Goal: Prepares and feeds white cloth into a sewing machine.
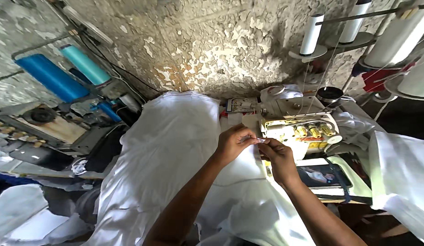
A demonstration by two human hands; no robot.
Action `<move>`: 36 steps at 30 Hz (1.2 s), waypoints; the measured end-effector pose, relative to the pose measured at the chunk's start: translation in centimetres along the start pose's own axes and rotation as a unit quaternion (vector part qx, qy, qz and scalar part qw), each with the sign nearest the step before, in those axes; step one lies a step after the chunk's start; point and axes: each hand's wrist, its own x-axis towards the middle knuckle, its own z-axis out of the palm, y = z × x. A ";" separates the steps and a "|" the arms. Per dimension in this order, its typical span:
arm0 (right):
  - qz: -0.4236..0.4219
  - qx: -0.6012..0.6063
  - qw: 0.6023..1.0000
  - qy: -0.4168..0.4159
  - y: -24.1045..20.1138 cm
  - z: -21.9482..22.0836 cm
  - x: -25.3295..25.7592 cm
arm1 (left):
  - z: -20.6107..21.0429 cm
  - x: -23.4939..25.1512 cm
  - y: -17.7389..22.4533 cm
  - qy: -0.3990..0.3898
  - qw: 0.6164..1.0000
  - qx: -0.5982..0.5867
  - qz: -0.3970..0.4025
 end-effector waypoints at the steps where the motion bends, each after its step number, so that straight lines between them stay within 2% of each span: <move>1: -0.001 0.000 1.000 0.000 0.1 0.0 0.0 | 0.0 0.0 0.0 -0.002 1.000 -0.009 -0.004; 7: 0.004 0.008 1.000 -0.002 0.1 0.0 -0.1 | 0.1 -0.2 -0.2 -0.027 0.998 -0.030 -0.037; 11: 0.030 -0.007 0.999 -0.012 -0.2 -0.1 -0.3 | -0.8 0.4 0.4 -0.123 0.989 -0.037 -0.072; 14: 0.067 0.045 0.997 -0.008 -0.3 0.0 -0.7 | -0.9 0.6 1.1 -0.132 0.989 0.029 -0.067; 16: 0.043 0.053 0.998 -0.003 0.7 -0.1 -1.1 | -0.9 0.7 1.7 -0.119 0.987 0.066 -0.084; 19: -0.060 -0.084 0.995 -0.018 4.4 -1.3 -3.1 | -1.1 0.7 1.8 -0.083 0.986 0.090 -0.112; 22: -0.066 -0.228 0.971 -0.020 7.2 -2.8 -5.9 | -1.4 0.6 1.0 -0.047 0.989 0.101 -0.096; 27: -0.054 -0.286 0.957 -0.022 7.8 -4.7 -7.1 | -1.0 0.3 -0.7 -0.034 0.995 0.041 -0.079; 32: -0.038 -0.243 0.967 -0.062 6.7 -5.4 -6.4 | -0.4 0.4 -2.2 -0.021 0.997 -0.039 -0.064; 36: 0.038 -0.123 0.982 -0.140 4.9 -6.0 -5.4 | -0.8 0.4 -2.6 -0.038 0.992 -0.095 -0.078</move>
